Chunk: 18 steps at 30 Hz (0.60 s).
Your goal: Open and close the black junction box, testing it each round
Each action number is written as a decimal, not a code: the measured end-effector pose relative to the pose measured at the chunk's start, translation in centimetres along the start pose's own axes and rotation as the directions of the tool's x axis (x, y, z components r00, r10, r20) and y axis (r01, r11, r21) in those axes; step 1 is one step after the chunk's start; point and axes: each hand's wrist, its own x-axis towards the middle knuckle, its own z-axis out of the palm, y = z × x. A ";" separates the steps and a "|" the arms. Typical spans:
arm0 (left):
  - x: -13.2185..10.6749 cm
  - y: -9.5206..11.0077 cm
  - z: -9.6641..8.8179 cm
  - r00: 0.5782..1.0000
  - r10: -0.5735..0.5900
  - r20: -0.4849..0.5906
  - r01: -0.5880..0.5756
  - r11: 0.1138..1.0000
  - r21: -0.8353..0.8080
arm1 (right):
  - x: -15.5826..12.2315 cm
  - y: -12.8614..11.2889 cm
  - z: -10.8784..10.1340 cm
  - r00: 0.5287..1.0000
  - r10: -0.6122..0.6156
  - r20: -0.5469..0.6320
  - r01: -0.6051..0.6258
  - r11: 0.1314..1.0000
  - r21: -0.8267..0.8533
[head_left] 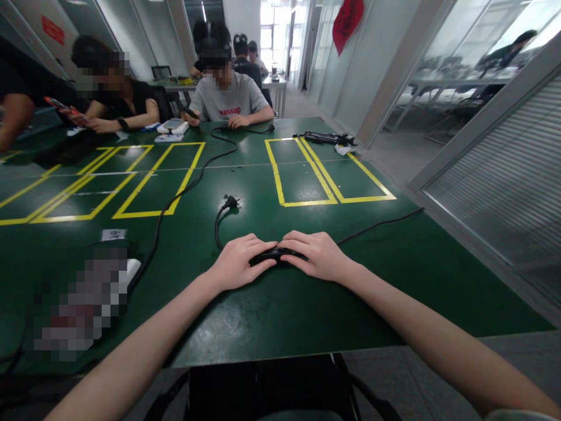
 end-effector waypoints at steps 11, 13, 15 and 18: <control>-0.1 -0.1 0.4 0.995 -0.058 -0.080 0.054 0.997 -0.055 | -0.3 0.5 1.1 0.996 -0.079 -0.031 0.079 0.997 -0.011; -0.2 0.0 0.4 0.993 -0.100 -0.068 0.097 0.994 -0.040 | -0.2 0.5 1.1 0.991 -0.120 -0.052 0.119 0.992 -0.033; -0.3 0.0 0.4 0.994 -0.099 -0.054 0.099 0.995 -0.003 | -0.1 0.4 0.9 0.987 -0.142 -0.072 0.141 0.990 -0.026; -0.2 0.1 0.3 0.995 -0.066 -0.069 0.069 0.997 0.041 | 0.2 0.1 0.7 0.994 -0.070 -0.088 0.073 0.997 0.032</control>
